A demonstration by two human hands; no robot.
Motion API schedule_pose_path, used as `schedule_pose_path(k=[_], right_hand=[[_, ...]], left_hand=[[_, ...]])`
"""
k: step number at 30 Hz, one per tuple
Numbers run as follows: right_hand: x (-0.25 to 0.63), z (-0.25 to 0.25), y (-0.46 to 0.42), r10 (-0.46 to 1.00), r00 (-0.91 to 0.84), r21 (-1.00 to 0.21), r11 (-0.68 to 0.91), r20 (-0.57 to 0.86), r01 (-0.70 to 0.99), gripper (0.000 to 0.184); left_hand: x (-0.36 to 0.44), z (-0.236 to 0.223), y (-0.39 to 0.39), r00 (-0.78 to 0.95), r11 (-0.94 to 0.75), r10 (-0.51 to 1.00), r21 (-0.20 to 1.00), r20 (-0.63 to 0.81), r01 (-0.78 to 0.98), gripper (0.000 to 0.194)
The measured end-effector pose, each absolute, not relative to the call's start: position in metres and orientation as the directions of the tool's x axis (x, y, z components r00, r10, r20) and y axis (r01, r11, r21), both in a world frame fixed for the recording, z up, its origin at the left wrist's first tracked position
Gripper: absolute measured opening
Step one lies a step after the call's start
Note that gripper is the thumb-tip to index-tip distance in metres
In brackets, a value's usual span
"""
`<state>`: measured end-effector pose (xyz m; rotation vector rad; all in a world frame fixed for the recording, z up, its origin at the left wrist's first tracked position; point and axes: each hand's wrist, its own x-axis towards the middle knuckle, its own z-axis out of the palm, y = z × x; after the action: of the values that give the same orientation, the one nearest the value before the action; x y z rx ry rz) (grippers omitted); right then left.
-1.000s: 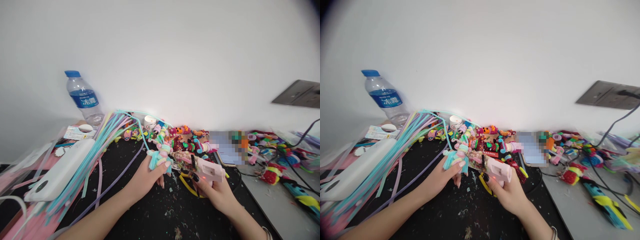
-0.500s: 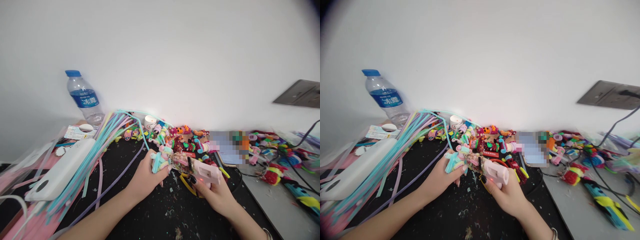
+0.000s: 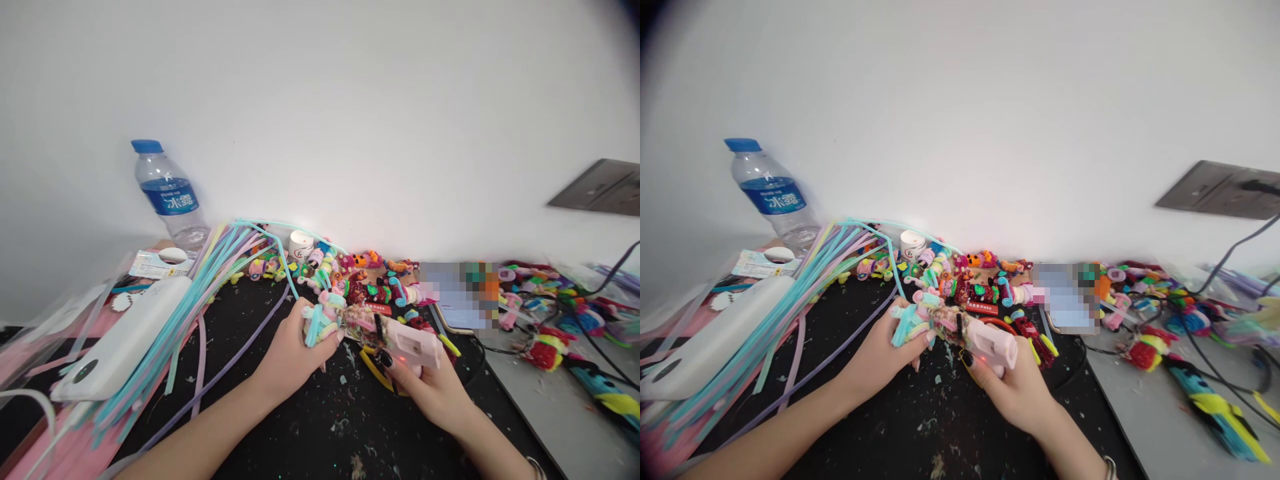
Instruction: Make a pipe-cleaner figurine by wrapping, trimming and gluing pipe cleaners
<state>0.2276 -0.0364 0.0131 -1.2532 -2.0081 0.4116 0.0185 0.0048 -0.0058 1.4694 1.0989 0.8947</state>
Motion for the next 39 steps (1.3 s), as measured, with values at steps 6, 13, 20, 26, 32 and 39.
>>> schedule_pose_path(k=[6, 13, 20, 26, 32, 39], right_hand=[[0.2278, 0.0128, -0.0363, 0.874, -0.272, -0.6, 0.477, 0.404, 0.642, 0.017], [0.2281, 0.0117, -0.0357, 0.881, -0.274, -0.63, 0.469, 0.387, 0.619, 0.017], [0.2291, 0.0108, -0.0372, 0.884, -0.271, -0.609, 0.46, 0.38, 0.646, 0.018], [0.228, 0.0114, -0.0364, 0.881, -0.272, -0.6, 0.465, 0.388, 0.651, 0.019], [0.2288, 0.0111, -0.0364, 0.884, -0.268, -0.592, 0.457, 0.382, 0.663, 0.021], [0.2283, 0.0137, -0.0363, 0.891, -0.263, -0.61, 0.447, 0.37, 0.655, 0.018]], left_hand=[[0.0182, -0.0064, 0.0056, 0.284, -0.048, 0.959, 0.984, -0.002, 0.172, 0.028], [0.018, -0.0086, 0.0054, 0.286, -0.056, 0.958, 0.983, 0.003, 0.174, 0.027], [0.0175, -0.0072, 0.0052, 0.278, -0.072, 0.96, 0.98, 0.018, 0.184, 0.027], [0.0176, -0.0068, 0.0061, 0.29, -0.07, 0.957, 0.979, 0.011, 0.193, 0.027], [0.0173, -0.0066, 0.0053, 0.27, -0.093, 0.963, 0.968, 0.027, 0.233, 0.027], [0.0174, -0.0044, 0.0051, 0.269, -0.088, 0.963, 0.969, 0.024, 0.229, 0.026]])
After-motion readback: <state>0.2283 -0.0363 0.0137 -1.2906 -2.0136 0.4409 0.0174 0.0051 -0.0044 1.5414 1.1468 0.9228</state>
